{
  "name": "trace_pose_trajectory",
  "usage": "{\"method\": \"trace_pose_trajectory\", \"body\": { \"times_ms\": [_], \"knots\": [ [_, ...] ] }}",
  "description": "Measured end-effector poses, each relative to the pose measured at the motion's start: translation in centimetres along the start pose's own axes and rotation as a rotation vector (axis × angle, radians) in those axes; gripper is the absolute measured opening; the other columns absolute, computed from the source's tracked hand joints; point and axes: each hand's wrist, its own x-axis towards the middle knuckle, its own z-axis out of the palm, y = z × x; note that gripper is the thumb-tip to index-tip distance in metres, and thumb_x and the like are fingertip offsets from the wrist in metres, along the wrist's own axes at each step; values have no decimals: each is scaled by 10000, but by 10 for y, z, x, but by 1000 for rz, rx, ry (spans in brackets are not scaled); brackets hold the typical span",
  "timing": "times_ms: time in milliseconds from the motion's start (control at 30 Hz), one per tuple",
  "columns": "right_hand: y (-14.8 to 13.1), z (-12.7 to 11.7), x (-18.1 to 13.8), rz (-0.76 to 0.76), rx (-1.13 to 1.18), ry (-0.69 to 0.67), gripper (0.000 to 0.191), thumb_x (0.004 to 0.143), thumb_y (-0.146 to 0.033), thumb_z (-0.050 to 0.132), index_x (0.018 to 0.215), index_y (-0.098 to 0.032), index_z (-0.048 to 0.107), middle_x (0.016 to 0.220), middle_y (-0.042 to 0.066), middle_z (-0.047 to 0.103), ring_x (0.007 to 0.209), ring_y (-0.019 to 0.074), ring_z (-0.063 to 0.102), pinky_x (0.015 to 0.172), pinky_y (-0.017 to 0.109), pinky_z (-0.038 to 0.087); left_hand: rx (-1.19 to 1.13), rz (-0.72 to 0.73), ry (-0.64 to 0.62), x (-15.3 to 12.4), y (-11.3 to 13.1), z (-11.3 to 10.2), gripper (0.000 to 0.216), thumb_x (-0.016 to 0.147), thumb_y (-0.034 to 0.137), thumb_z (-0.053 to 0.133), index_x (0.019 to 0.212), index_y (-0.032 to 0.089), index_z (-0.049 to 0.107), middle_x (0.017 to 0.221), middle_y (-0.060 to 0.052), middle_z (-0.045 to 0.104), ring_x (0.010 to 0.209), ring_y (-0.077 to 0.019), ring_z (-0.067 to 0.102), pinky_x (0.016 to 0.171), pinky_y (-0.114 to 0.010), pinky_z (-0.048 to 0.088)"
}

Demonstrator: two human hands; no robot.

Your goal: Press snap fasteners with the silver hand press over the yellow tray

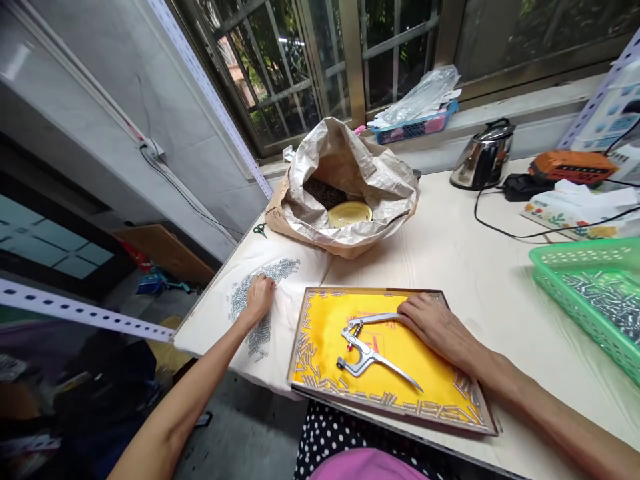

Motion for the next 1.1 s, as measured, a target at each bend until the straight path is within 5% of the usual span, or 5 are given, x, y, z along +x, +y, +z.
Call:
{"method": "trace_pose_trajectory", "body": {
  "times_ms": [367, 700, 867, 967, 1100],
  "knots": [
    [-71, 17, -38, 30, -58, -121, 245, 980, -433, 476, 1026, -231, 606, 995, 78, 620, 904, 238, 568, 798, 383, 408, 36, 81, -57, 29, -12, 17, 237, 918, 219, 453, 970, 132, 668, 1105, -148, 643, 1121, -279, 538, 853, -325, 439],
    [-84, 25, -45, 87, -71, -139, 180, 989, -133, 380, 949, -201, 541, 946, 49, 605, 831, 195, 528, 772, 337, 369, 48, 181, -45, 40, -8, 4, 172, 859, 182, 503, 821, 122, 660, 1006, -159, 676, 1036, -287, 597, 833, -326, 449],
    [-78, 28, -44, 57, -107, -58, 159, 975, -137, 405, 937, -193, 549, 891, 50, 592, 801, 200, 475, 721, 328, 333, -596, 77, -99, 3, 28, -15, 204, 793, 338, 596, 806, 144, 655, 779, -53, 677, 720, -187, 616, 660, -269, 461],
    [-76, 27, -41, 9, -144, -36, 135, 934, -110, 451, 907, -187, 559, 849, 49, 591, 787, 205, 446, 713, 335, 306, -1081, 102, -305, -44, 68, -23, 372, 672, 466, 706, 851, 141, 678, 808, -39, 683, 673, -152, 592, 590, -242, 456],
    [-78, 24, -39, -27, -163, -8, 165, 954, -107, 441, 873, -187, 560, 818, 44, 583, 772, 202, 436, 706, 335, 292, -1293, 34, -574, -98, 111, -19, 427, 608, 461, 777, 853, 120, 697, 752, -27, 667, 563, -104, 539, 530, -227, 434]
  ]
}}
